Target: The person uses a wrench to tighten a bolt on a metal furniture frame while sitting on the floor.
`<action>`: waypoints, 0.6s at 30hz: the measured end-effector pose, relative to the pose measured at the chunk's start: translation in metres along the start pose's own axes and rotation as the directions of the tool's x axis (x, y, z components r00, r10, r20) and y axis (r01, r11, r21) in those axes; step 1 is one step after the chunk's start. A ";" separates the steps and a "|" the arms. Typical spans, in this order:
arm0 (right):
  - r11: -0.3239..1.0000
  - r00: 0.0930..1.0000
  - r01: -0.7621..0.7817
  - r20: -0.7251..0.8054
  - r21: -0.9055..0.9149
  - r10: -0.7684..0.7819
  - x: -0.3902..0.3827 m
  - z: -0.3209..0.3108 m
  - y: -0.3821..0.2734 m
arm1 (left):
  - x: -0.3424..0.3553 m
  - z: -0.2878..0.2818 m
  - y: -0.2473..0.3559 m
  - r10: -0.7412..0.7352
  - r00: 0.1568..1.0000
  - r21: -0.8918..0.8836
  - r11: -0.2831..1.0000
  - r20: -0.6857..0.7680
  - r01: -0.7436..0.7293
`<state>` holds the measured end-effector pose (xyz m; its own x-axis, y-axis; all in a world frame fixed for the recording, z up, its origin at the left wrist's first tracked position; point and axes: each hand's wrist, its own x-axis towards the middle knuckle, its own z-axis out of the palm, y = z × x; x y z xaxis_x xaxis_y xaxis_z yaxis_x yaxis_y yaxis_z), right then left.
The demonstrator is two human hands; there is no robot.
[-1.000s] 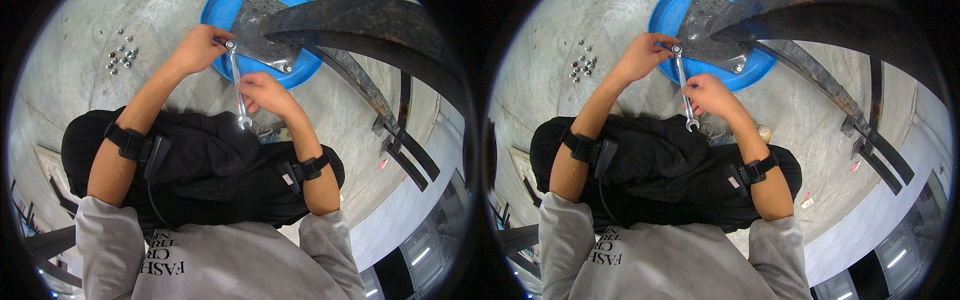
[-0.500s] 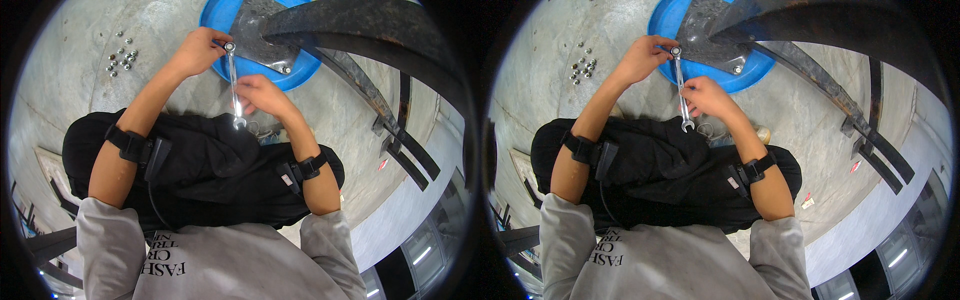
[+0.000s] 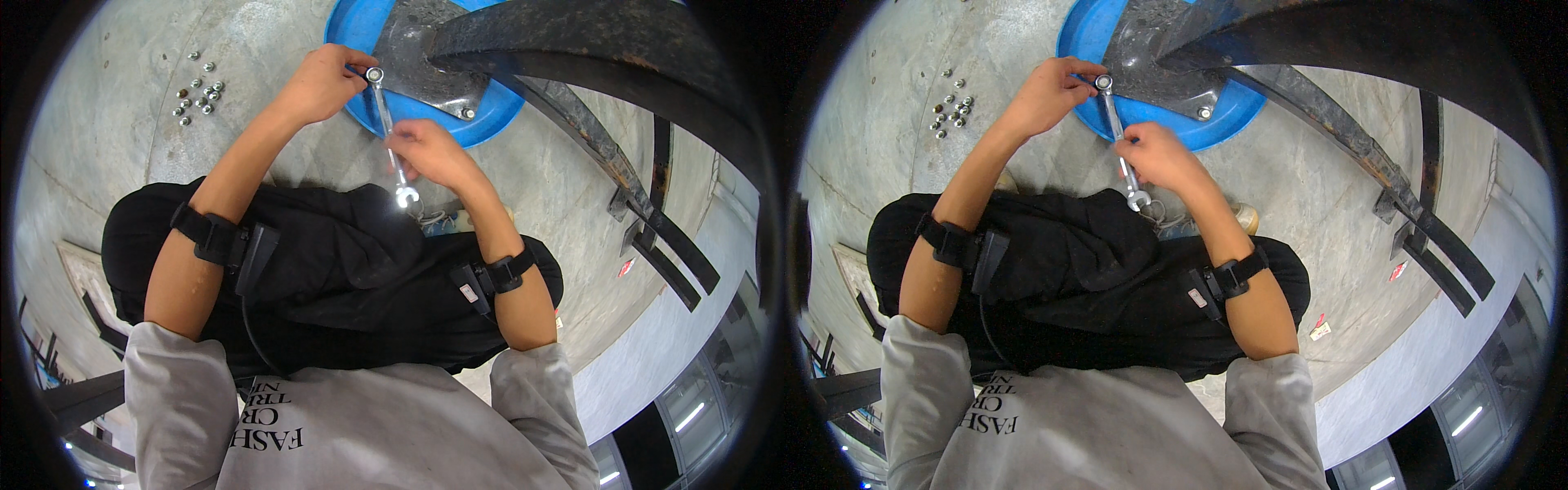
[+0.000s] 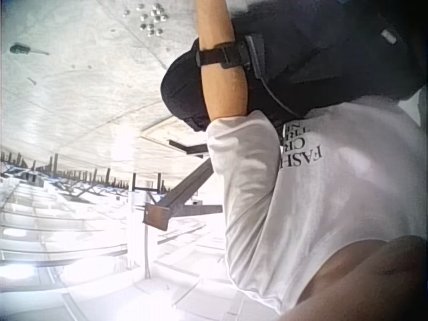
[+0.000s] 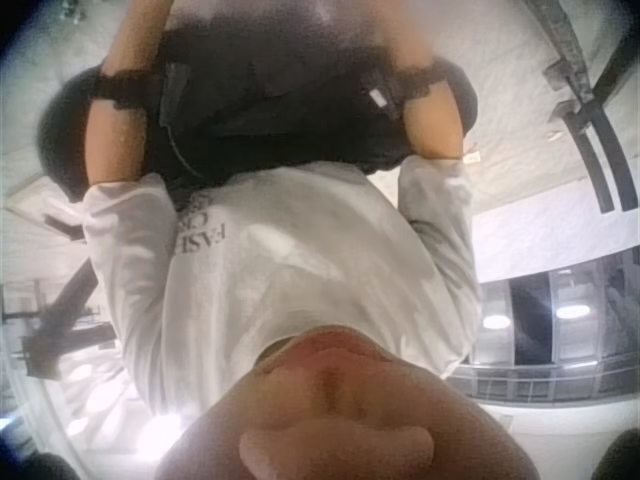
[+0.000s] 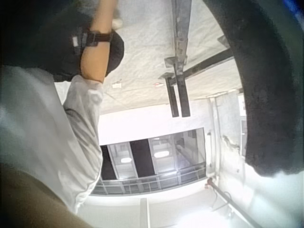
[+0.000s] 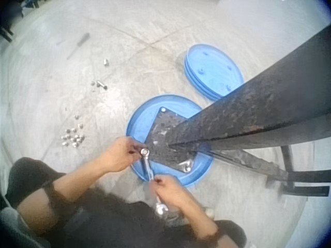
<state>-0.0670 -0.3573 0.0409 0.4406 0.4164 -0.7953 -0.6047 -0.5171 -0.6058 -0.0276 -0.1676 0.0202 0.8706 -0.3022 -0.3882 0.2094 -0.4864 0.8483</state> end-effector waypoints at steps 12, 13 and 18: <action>0.774 0.665 0.119 -0.529 -0.621 -0.527 -0.009 -0.029 -0.005 | 0.004 0.004 -0.012 0.029 0.998 -0.052 0.998 -0.064 -0.032; 0.787 0.645 0.205 -0.524 -0.582 -0.556 -0.009 -0.028 -0.008 | 0.004 0.004 -0.012 0.024 0.998 -0.053 0.998 -0.050 -0.026; 0.874 0.763 0.238 -0.475 -0.424 -0.438 -0.010 -0.025 -0.008 | 0.009 0.000 -0.012 0.063 0.976 -0.114 0.989 -0.209 -0.089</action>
<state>-0.0498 -0.3765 0.0528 0.9162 0.1891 -0.3532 -0.1425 -0.6700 -0.7286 -0.0223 -0.1644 0.0066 0.9559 -0.1546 -0.2498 0.1807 -0.3608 0.9149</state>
